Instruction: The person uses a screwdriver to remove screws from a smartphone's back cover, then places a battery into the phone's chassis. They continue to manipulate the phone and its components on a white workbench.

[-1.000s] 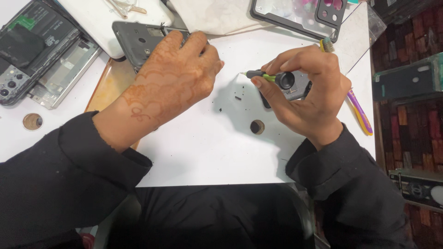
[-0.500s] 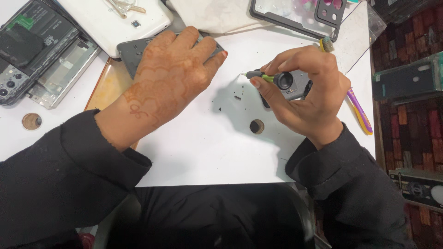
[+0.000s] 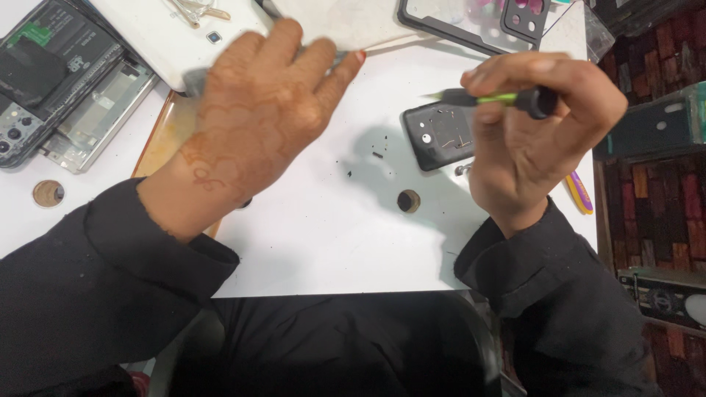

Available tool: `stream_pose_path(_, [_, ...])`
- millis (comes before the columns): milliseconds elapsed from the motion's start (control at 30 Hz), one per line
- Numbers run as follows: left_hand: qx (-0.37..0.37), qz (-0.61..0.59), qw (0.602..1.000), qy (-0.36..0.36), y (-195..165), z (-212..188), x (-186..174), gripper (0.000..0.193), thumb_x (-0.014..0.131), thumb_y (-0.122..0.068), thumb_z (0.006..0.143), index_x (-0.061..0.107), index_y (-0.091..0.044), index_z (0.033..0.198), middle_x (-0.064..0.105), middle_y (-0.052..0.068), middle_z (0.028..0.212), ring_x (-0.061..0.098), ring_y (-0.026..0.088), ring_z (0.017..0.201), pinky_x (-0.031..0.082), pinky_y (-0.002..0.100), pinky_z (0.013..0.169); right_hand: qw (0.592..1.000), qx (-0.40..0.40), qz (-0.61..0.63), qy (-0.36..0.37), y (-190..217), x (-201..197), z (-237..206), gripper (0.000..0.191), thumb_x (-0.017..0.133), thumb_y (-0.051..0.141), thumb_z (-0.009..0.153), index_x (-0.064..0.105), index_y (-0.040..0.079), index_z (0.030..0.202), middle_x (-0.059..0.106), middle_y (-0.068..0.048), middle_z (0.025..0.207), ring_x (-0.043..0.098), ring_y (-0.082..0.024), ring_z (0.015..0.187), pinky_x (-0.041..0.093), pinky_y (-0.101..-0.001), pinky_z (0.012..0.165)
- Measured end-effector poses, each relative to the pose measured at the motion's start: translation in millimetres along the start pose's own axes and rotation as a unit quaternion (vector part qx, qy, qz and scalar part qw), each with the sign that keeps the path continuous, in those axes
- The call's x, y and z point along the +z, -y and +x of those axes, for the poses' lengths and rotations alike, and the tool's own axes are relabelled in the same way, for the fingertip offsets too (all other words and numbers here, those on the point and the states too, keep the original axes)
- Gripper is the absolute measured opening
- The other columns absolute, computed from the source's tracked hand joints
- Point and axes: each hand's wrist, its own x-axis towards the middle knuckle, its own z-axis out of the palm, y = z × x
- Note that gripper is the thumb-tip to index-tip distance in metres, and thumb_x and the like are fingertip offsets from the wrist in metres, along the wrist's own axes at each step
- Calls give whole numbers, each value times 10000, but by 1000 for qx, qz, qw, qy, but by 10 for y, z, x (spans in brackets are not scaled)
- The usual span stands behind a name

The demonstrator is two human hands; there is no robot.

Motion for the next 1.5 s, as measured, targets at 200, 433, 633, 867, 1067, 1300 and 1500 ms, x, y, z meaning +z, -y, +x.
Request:
stream_pose_path(200, [-31,-1,994,-106,102,-13,-54,331,714,-42,980,723,-100,1306,685,1,1150,606,143,992,490,276,768,991,131,-17,20,233,-2,81,276,561,64,1117,441,102,1363,587,-29,804,504,-91,597,392,-221,562])
stream_pose_path(433, [-83,-31,987,-136,136,-83,-2,425,617,132,987,696,-54,1361,669,12,1066,618,129,871,468,259,665,938,98,-231,238,311,104,230,61,747,120,971,722,73,1002,704,-34,958,627,-201,716,473,-318,620])
stream_pose_path(633, [-126,-82,982,-117,111,-82,-3,422,601,103,991,684,-67,1368,657,27,1041,615,164,873,479,296,687,914,67,-238,320,385,164,241,243,748,286,929,731,92,1074,682,-12,960,666,-215,781,498,-353,608])
stream_pose_path(867, [-234,-296,923,-70,-28,-31,-47,527,505,208,857,716,-40,1272,670,95,965,659,244,838,524,373,725,911,62,-268,308,359,439,179,905,840,710,758,554,-41,1172,516,-147,1033,555,-301,881,476,-419,744])
stream_pose_path(1067, [-270,-436,857,38,-78,-72,60,579,465,170,842,733,-60,1301,718,148,1051,691,281,851,557,375,843,930,89,-298,197,114,301,141,557,842,269,911,527,-15,1271,508,-154,1158,552,-336,1020,459,-447,834])
stream_pose_path(1300, [-203,-567,776,188,-315,-62,155,538,488,133,761,742,-62,1193,718,150,963,713,287,809,569,357,809,974,124,-176,68,21,181,162,75,571,-44,1131,506,-8,1126,507,-121,1002,564,-226,823,475,-321,676])
stream_pose_path(1500, [-173,-568,775,217,-495,-55,72,235,625,-20,889,778,-57,1063,708,139,891,689,297,765,562,381,698,969,131,-184,97,62,161,152,96,656,-15,1104,579,-1,1048,529,-86,892,510,-188,674,400,-315,610])
